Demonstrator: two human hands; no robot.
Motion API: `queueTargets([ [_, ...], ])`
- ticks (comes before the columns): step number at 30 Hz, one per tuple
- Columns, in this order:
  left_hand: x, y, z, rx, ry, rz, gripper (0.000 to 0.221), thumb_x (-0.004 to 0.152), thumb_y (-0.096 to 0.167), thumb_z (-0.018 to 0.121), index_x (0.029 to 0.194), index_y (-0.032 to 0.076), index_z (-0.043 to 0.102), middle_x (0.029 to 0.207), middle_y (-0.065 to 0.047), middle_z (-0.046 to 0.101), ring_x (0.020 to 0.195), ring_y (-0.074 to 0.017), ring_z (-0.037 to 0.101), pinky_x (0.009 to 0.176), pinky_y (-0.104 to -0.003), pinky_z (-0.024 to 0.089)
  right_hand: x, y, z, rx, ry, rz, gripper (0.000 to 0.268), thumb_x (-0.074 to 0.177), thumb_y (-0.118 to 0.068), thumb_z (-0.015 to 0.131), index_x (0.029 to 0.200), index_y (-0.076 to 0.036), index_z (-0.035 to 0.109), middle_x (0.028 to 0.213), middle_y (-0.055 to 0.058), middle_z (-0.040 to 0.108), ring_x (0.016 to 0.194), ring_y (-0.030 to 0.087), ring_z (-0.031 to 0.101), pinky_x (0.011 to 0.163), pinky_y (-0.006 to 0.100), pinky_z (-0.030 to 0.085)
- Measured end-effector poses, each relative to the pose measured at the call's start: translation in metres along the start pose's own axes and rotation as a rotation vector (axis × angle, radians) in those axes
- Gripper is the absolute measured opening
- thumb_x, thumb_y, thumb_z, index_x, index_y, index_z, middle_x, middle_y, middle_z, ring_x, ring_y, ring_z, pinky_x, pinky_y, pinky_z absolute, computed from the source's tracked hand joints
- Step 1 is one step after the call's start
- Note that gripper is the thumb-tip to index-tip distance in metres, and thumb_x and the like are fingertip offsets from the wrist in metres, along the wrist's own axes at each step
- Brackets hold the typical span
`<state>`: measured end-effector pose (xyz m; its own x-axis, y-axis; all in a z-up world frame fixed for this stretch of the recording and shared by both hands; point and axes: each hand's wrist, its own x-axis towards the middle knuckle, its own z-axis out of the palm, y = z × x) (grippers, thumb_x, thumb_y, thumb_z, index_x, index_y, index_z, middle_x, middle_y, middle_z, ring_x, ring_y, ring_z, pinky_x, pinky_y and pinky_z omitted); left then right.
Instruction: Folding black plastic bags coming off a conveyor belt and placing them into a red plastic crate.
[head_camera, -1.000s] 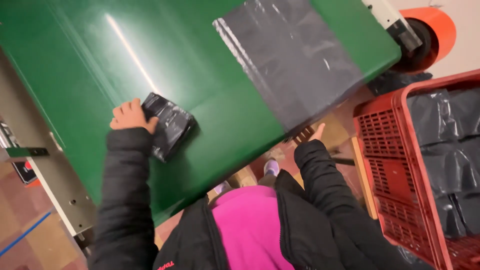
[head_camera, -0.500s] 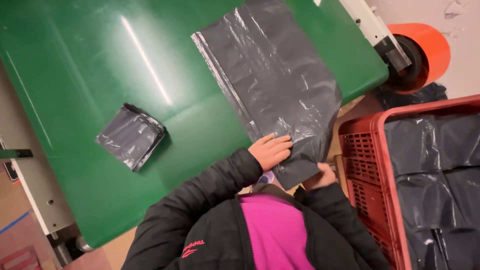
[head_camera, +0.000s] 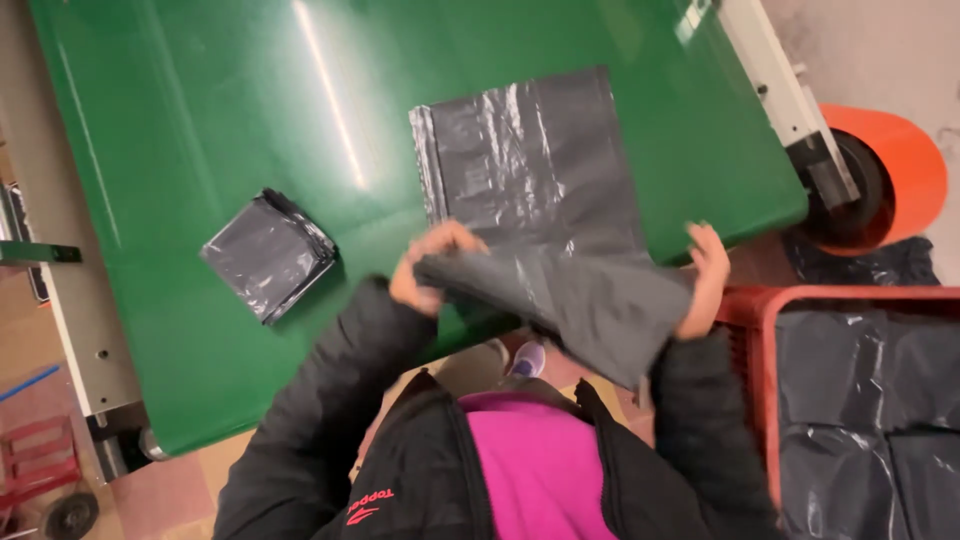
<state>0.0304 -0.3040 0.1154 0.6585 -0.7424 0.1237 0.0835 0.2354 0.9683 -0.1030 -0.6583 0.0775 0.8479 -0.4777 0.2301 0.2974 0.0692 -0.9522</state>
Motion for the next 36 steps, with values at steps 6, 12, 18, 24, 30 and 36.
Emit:
queueTargets([
  [6, 0.069, -0.088, -0.113, -0.088, 0.518, -0.061, 0.034, 0.088, 0.025, 0.072, 0.115, 0.004, 0.07, 0.106, -0.004, 0.074, 0.096, -0.0158, 0.069, 0.087, -0.033, 0.055, 0.131, 0.076, 0.027, -0.502, -0.39, 0.033, 0.035, 0.096, -0.006, 0.063, 0.13, -0.001, 0.062, 0.116, 0.012, 0.071, 0.107, 0.018, 0.067, 0.096, 0.031, 0.053],
  [12, 0.078, -0.175, -0.165, 0.251, 0.624, -0.306, 0.043, 0.095, 0.036, 0.067, 0.119, 0.001, 0.068, 0.103, -0.009, 0.074, 0.095, -0.0188, 0.065, 0.087, -0.037, 0.053, 0.156, 0.184, -0.028, -0.606, -0.238, 0.337, 0.028, 0.087, -0.014, 0.079, 0.109, 0.0, 0.067, 0.091, 0.005, 0.072, 0.082, 0.011, 0.066, 0.076, 0.028, 0.054],
  [18, 0.082, -0.152, -0.138, 0.643, 0.665, -0.169, 0.039, 0.095, 0.032, 0.067, 0.117, 0.001, 0.066, 0.103, -0.021, 0.074, 0.097, -0.0414, 0.069, 0.083, -0.046, 0.054, 0.147, 0.152, -0.03, -0.78, -0.239, 0.434, 0.025, 0.088, -0.012, 0.08, 0.103, 0.001, 0.065, 0.083, 0.005, 0.067, 0.075, 0.012, 0.059, 0.07, 0.03, 0.05],
  [24, 0.084, -0.035, -0.092, 1.056, 0.651, -0.574, 0.054, 0.088, 0.046, 0.075, 0.112, 0.002, 0.055, 0.091, -0.019, 0.069, 0.082, -0.0423, 0.07, 0.068, -0.051, 0.053, 0.218, 0.094, 0.028, -1.323, -0.411, 0.074, 0.044, 0.079, -0.027, 0.083, 0.109, -0.002, 0.064, 0.095, 0.015, 0.068, 0.087, 0.029, 0.065, 0.081, 0.041, 0.053],
  [30, 0.102, -0.03, -0.011, 1.457, 0.339, 0.087, 0.041, 0.077, 0.04, 0.076, 0.103, 0.011, 0.063, 0.117, -0.009, 0.067, 0.126, -0.031, 0.057, 0.099, -0.049, 0.048, 0.274, 0.099, 0.133, -1.169, -0.774, -0.601, 0.06, 0.079, -0.026, 0.083, 0.13, -0.004, 0.061, 0.132, 0.019, 0.064, 0.121, 0.04, 0.059, 0.104, 0.047, 0.049],
  [36, 0.089, -0.105, -0.003, 1.336, 0.37, 0.314, 0.055, 0.081, 0.042, 0.074, 0.12, 0.006, 0.064, 0.129, -0.013, 0.062, 0.132, -0.0342, 0.051, 0.104, -0.057, 0.041, 0.301, 0.137, 0.144, -1.502, -0.923, 0.184, 0.074, 0.06, -0.04, 0.094, 0.115, -0.006, 0.058, 0.102, 0.016, 0.067, 0.097, 0.036, 0.065, 0.087, 0.047, 0.052],
])
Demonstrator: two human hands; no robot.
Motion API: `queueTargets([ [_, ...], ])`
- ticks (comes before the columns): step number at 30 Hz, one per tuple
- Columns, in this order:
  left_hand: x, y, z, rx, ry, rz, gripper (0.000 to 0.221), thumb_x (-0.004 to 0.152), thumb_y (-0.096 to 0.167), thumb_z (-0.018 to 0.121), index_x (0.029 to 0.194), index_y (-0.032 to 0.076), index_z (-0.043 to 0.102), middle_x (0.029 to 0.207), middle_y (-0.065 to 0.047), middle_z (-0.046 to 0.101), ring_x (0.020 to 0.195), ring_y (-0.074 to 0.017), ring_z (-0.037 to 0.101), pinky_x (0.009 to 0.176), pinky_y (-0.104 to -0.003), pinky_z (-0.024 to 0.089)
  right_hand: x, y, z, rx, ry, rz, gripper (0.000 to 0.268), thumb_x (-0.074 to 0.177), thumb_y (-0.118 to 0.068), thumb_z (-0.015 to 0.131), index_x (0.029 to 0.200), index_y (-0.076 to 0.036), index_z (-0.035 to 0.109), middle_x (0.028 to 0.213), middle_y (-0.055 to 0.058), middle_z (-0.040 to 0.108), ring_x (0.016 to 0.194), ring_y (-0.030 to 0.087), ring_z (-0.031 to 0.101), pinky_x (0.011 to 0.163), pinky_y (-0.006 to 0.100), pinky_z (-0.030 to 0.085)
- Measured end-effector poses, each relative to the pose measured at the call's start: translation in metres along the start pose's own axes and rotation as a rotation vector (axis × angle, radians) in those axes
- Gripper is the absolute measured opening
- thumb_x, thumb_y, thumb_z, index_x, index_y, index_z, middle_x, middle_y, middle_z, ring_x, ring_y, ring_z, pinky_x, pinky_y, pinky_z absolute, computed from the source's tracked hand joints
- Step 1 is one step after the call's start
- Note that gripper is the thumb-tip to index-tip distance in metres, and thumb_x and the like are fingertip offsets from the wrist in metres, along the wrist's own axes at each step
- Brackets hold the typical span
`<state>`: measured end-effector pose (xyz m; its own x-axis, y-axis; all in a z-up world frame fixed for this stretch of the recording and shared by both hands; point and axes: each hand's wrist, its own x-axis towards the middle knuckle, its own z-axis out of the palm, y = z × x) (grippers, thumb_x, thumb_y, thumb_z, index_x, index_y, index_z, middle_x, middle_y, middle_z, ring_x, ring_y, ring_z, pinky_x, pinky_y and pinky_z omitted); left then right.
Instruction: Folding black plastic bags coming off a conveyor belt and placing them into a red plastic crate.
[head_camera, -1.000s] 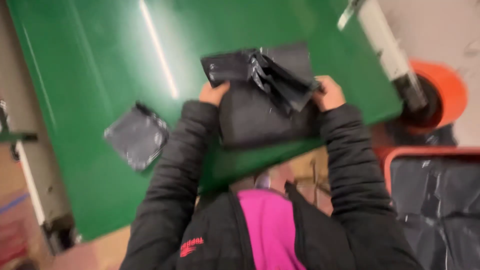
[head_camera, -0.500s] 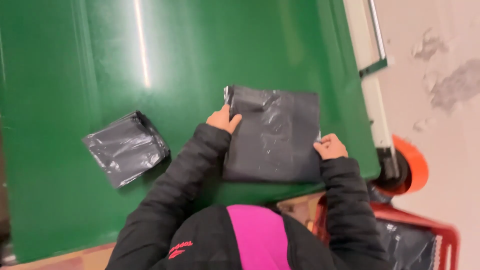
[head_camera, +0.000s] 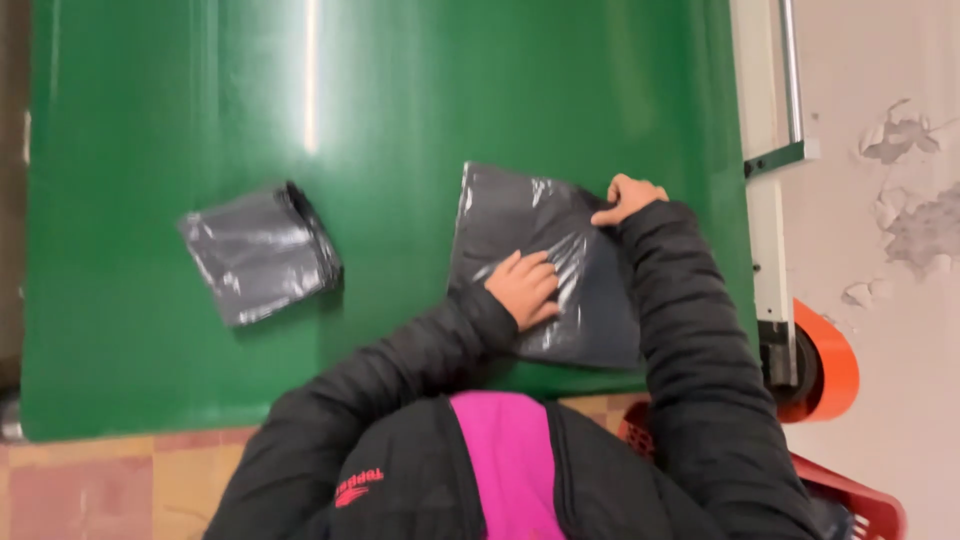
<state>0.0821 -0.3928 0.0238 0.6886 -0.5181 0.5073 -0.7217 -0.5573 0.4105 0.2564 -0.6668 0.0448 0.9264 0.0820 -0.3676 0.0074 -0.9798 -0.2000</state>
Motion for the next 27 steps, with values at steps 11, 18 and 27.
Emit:
queueTargets([
  [11, -0.01, -0.052, -0.041, -1.91, 0.034, -1.462, 0.099, 0.09, 0.082, 0.011, 0.15, 0.011, 0.043, 0.147, -0.01, 0.055, 0.128, -0.0267, 0.057, 0.108, -0.048, 0.038, -0.205, -0.071, -0.014, -0.029, 0.853, -0.579, 0.015, 0.081, -0.008, 0.077, 0.094, -0.014, 0.072, 0.099, 0.002, 0.067, 0.098, 0.029, 0.061, 0.09, 0.045, 0.042],
  [18, -0.129, -0.111, 0.038, -1.757, 0.124, -0.995, 0.07, 0.108, 0.053, 0.047, 0.142, -0.008, 0.053, 0.138, -0.015, 0.063, 0.125, -0.0272, 0.057, 0.11, -0.041, 0.044, -0.281, -0.048, 0.079, 0.005, 0.784, -0.46, 0.029, 0.072, -0.004, 0.073, 0.097, -0.017, 0.076, 0.102, -0.001, 0.068, 0.111, 0.028, 0.062, 0.1, 0.045, 0.042],
  [27, -0.008, 0.048, -0.047, 0.19, 0.089, -0.371, 0.053, 0.081, 0.024, 0.068, 0.128, 0.001, 0.059, 0.139, -0.019, 0.06, 0.139, -0.0399, 0.049, 0.111, -0.057, 0.037, -0.252, -0.104, 0.075, 0.318, 0.619, -0.52, 0.064, 0.084, -0.03, 0.075, 0.137, 0.003, 0.059, 0.137, 0.021, 0.059, 0.136, 0.042, 0.049, 0.114, 0.05, 0.038],
])
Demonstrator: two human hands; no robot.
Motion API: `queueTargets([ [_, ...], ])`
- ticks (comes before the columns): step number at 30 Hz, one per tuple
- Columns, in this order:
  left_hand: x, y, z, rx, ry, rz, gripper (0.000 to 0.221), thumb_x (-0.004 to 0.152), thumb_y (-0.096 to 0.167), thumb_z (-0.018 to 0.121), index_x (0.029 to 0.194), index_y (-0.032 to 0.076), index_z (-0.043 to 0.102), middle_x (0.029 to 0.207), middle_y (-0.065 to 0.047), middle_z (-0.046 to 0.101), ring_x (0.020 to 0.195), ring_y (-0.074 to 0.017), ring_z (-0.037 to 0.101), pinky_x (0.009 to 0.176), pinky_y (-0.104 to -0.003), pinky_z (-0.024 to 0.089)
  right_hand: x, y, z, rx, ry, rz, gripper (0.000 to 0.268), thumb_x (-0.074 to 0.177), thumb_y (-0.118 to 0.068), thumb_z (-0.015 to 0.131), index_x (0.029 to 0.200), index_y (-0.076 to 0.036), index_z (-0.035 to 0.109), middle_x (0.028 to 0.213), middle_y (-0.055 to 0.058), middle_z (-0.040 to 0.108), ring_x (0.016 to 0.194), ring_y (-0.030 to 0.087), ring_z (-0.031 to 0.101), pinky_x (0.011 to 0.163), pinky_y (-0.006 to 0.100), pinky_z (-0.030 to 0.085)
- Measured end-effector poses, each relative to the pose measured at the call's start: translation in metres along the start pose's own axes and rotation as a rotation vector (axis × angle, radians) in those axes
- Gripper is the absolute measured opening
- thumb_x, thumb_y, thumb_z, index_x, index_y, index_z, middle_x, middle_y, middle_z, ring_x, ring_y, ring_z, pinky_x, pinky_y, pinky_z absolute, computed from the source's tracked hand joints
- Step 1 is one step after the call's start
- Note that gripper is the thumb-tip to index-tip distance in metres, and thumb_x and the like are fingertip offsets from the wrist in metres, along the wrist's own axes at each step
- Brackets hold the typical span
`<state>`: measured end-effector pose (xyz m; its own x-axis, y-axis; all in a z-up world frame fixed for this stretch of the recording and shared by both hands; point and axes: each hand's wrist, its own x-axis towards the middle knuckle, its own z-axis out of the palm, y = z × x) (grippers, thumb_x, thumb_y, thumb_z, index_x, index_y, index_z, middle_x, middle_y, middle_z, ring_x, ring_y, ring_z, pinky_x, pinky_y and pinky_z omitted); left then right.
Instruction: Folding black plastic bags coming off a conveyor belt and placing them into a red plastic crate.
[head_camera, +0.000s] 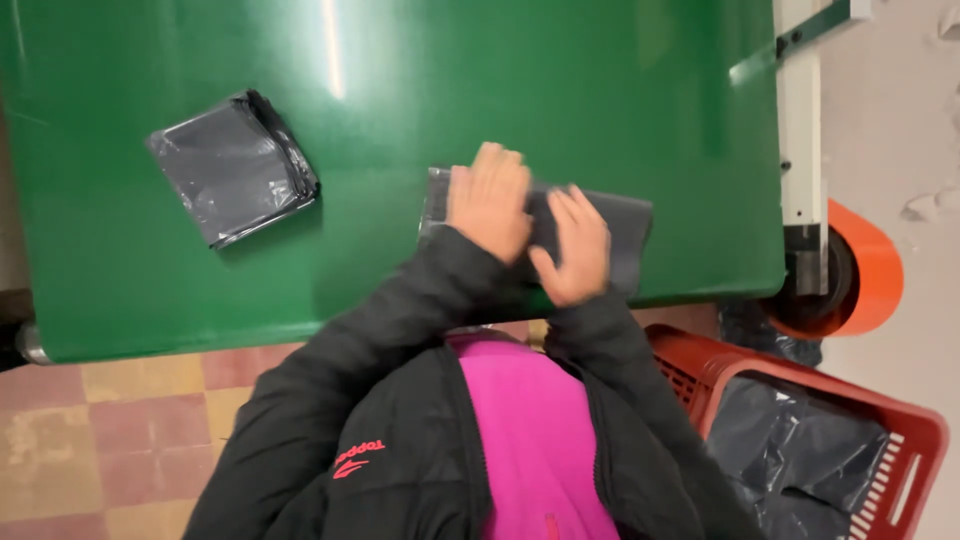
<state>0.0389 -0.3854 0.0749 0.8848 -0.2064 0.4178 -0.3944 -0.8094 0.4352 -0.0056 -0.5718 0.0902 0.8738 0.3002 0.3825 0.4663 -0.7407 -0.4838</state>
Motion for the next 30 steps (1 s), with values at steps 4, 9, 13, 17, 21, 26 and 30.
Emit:
queueTargets([
  [4, -0.025, 0.003, 0.075, 0.224, -0.162, 0.144, 0.077, 0.088, 0.04, 0.066, 0.151, 0.0, 0.047, 0.163, -0.018, 0.036, 0.156, -0.0368, 0.023, 0.12, -0.063, 0.024, 0.003, 0.037, 0.065, 0.054, -0.041, 0.106, 0.072, 0.103, -0.035, 0.062, 0.155, 0.009, 0.04, 0.16, 0.027, 0.04, 0.152, 0.047, 0.033, 0.127, 0.056, 0.024],
  [9, -0.029, -0.024, 0.014, 0.058, -0.344, -0.019, 0.097, 0.087, 0.056, 0.066, 0.154, -0.007, 0.035, 0.164, -0.025, 0.027, 0.155, -0.0412, 0.018, 0.12, -0.063, 0.02, 0.004, 0.056, 0.014, -0.277, -0.324, 0.348, 0.081, 0.094, -0.042, 0.066, 0.152, 0.007, 0.038, 0.162, 0.026, 0.036, 0.154, 0.044, 0.025, 0.126, 0.058, 0.018],
  [13, -0.043, -0.062, -0.029, -0.041, -0.425, 0.124, 0.11, 0.079, 0.066, 0.069, 0.152, -0.007, 0.032, 0.162, -0.025, 0.026, 0.153, -0.0403, 0.018, 0.119, -0.061, 0.022, -0.035, 0.114, 0.003, -0.396, -0.117, 0.295, 0.087, 0.092, -0.043, 0.07, 0.155, 0.008, 0.039, 0.163, 0.028, 0.034, 0.152, 0.047, 0.022, 0.122, 0.062, 0.016],
  [17, -0.058, -0.079, -0.051, 0.096, -0.373, 0.383, 0.086, 0.079, 0.056, 0.067, 0.141, -0.002, 0.056, 0.153, -0.018, 0.05, 0.146, -0.0363, 0.043, 0.108, -0.054, 0.046, 0.0, 0.045, -0.021, -0.34, -0.237, 0.343, 0.075, 0.087, -0.032, 0.072, 0.145, 0.006, 0.045, 0.155, 0.027, 0.04, 0.153, 0.045, 0.029, 0.127, 0.059, 0.024],
  [21, -0.039, -0.041, -0.059, 0.225, -0.966, 0.45, 0.023, 0.114, 0.023, 0.05, 0.115, 0.005, 0.064, 0.112, -0.013, 0.065, 0.115, -0.0308, 0.062, 0.082, -0.047, 0.054, -0.029, -0.024, 0.031, 0.097, -0.178, 0.047, 0.073, 0.072, -0.017, 0.074, 0.137, 0.005, 0.051, 0.149, 0.027, 0.046, 0.144, 0.045, 0.038, 0.119, 0.057, 0.032],
  [26, 0.001, -0.001, -0.06, -0.007, -1.383, 0.39, 0.018, 0.094, 0.03, 0.063, 0.102, 0.02, 0.075, 0.098, -0.011, 0.075, 0.092, -0.0321, 0.071, 0.08, -0.042, 0.054, -0.08, 0.001, 0.074, 0.238, -0.288, -0.238, 0.068, 0.065, -0.003, 0.066, 0.131, 0.007, 0.06, 0.145, 0.024, 0.057, 0.141, 0.041, 0.048, 0.118, 0.054, 0.034],
  [30, 0.016, -0.09, 0.039, -0.767, -1.207, 0.156, 0.026, 0.097, 0.027, 0.056, 0.109, 0.01, 0.072, 0.115, -0.01, 0.072, 0.102, -0.0249, 0.073, 0.086, -0.036, 0.055, -0.092, 0.021, 0.076, 0.533, -0.171, -0.23, 0.057, 0.07, 0.005, 0.058, 0.125, -0.006, 0.07, 0.132, 0.013, 0.07, 0.133, 0.033, 0.06, 0.121, 0.051, 0.041],
])
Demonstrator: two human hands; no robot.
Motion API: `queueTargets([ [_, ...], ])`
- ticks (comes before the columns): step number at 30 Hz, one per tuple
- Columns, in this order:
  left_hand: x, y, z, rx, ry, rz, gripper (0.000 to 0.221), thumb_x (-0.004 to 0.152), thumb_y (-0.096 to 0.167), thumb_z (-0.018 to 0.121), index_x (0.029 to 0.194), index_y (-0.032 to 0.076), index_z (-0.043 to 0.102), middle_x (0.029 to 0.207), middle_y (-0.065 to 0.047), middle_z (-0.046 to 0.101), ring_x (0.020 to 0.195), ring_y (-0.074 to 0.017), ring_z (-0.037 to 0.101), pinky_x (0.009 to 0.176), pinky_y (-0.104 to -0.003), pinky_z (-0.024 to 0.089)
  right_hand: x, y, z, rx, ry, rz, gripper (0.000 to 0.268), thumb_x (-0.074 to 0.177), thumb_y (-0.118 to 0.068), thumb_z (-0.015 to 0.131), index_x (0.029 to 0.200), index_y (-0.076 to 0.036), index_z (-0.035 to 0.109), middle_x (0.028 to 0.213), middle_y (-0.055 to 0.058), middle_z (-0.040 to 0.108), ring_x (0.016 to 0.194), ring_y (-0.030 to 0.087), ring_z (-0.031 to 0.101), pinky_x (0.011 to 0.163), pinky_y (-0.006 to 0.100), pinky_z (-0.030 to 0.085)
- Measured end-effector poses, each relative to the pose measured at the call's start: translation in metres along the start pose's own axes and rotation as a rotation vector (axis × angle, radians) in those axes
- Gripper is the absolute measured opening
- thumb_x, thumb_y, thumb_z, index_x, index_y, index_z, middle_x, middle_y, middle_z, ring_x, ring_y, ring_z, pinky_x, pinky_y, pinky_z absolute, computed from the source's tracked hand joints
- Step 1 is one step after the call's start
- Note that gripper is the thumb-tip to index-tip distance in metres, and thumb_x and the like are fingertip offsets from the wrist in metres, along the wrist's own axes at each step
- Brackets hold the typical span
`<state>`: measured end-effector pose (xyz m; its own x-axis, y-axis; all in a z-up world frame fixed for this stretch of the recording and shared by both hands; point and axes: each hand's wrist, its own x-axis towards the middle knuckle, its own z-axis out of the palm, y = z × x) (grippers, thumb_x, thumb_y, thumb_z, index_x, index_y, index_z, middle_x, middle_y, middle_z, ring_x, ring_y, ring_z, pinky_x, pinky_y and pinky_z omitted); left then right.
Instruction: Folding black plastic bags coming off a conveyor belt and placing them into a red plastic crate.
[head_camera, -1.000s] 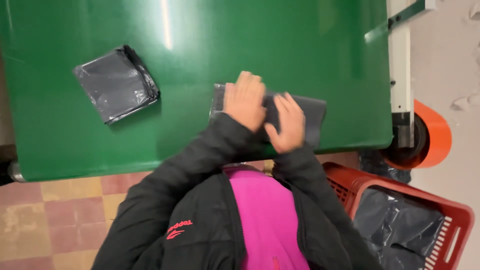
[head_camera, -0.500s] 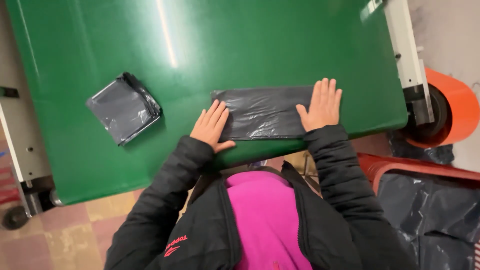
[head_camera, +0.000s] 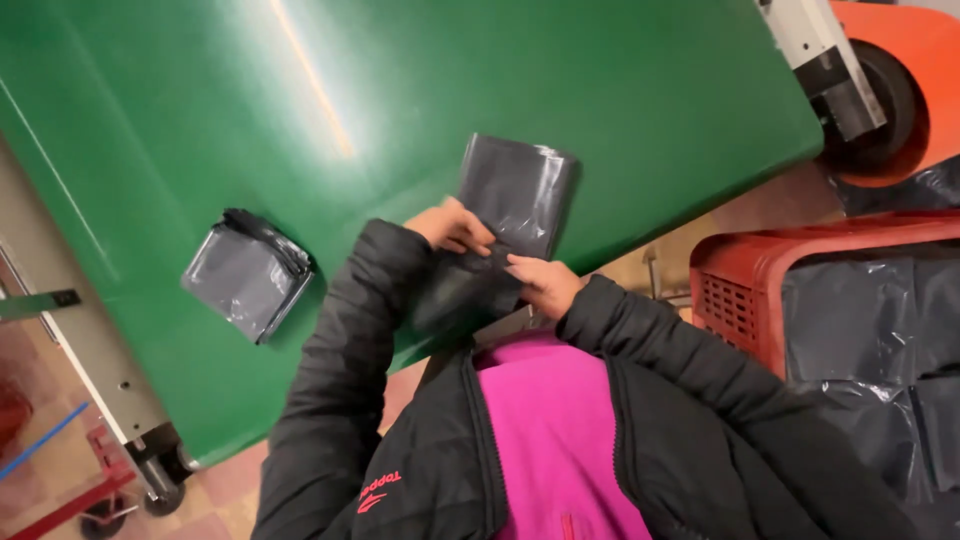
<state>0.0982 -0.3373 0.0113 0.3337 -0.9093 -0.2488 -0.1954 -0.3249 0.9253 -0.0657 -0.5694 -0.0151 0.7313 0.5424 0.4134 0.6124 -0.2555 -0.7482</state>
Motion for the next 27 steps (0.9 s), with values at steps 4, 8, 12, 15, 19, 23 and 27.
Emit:
queueTargets([
  [4, -0.004, -0.047, 0.01, -0.484, 0.248, -0.348, 0.032, 0.1, 0.032, 0.059, 0.112, 0.006, 0.072, 0.115, -0.01, 0.076, 0.1, -0.0182, 0.074, 0.088, -0.032, 0.053, -0.008, 0.027, 0.0, 0.608, 0.265, 0.98, 0.026, 0.107, -0.013, 0.055, 0.124, 0.002, 0.068, 0.112, 0.021, 0.071, 0.1, 0.028, 0.069, 0.094, 0.046, 0.056],
  [8, -0.005, -0.008, 0.026, -0.06, 0.634, -0.327, 0.037, 0.1, 0.037, 0.068, 0.104, 0.0, 0.066, 0.095, -0.016, 0.071, 0.086, -0.0298, 0.067, 0.08, -0.038, 0.052, 0.009, 0.041, -0.03, 1.28, 0.572, 1.099, 0.033, 0.107, -0.018, 0.045, 0.132, -0.001, 0.057, 0.126, 0.013, 0.067, 0.107, 0.027, 0.069, 0.091, 0.044, 0.055],
  [12, 0.014, 0.037, 0.043, 0.339, 0.881, -0.428, 0.042, 0.098, 0.04, 0.069, 0.092, 0.0, 0.059, 0.085, -0.02, 0.065, 0.079, -0.042, 0.063, 0.073, -0.046, 0.052, -0.003, 0.052, -0.035, 1.443, 0.507, 1.031, 0.035, 0.105, -0.017, 0.046, 0.134, 0.002, 0.052, 0.13, 0.015, 0.066, 0.112, 0.029, 0.07, 0.096, 0.046, 0.058],
  [15, 0.024, 0.058, 0.044, 0.476, 1.078, -0.341, 0.039, 0.093, 0.037, 0.07, 0.095, 0.0, 0.057, 0.092, -0.023, 0.063, 0.082, -0.0448, 0.062, 0.07, -0.05, 0.051, -0.015, 0.061, -0.032, 1.476, 0.507, 1.051, 0.028, 0.104, -0.015, 0.047, 0.126, 0.002, 0.054, 0.126, 0.017, 0.066, 0.11, 0.031, 0.07, 0.093, 0.05, 0.059],
  [19, 0.033, 0.064, 0.055, 0.524, 1.162, -0.302, 0.02, 0.087, 0.022, 0.066, 0.092, 0.003, 0.062, 0.094, -0.02, 0.063, 0.089, -0.0452, 0.062, 0.074, -0.055, 0.05, -0.017, 0.045, -0.053, 0.911, 0.484, 1.005, 0.027, 0.103, -0.013, 0.063, 0.12, 0.004, 0.051, 0.107, 0.013, 0.062, 0.09, 0.027, 0.065, 0.076, 0.044, 0.055],
  [23, 0.026, 0.053, 0.072, 0.473, 0.93, -0.111, 0.012, 0.088, 0.017, 0.067, 0.088, 0.005, 0.063, 0.094, -0.018, 0.061, 0.088, -0.0398, 0.064, 0.078, -0.049, 0.054, 0.083, -0.082, -0.127, -0.594, 0.473, 0.255, 0.08, 0.084, -0.023, 0.079, 0.146, 0.009, 0.039, 0.124, 0.027, 0.057, 0.108, 0.039, 0.06, 0.093, 0.044, 0.05],
  [27, -0.074, 0.12, 0.054, 0.49, 1.008, 0.254, 0.016, 0.09, 0.017, 0.07, 0.097, 0.004, 0.063, 0.094, -0.014, 0.061, 0.086, -0.0353, 0.064, 0.074, -0.047, 0.052, 0.127, -0.079, -0.114, -0.609, 0.195, 0.012, 0.073, 0.083, -0.023, 0.082, 0.142, 0.005, 0.048, 0.122, 0.025, 0.065, 0.115, 0.036, 0.063, 0.106, 0.044, 0.047],
])
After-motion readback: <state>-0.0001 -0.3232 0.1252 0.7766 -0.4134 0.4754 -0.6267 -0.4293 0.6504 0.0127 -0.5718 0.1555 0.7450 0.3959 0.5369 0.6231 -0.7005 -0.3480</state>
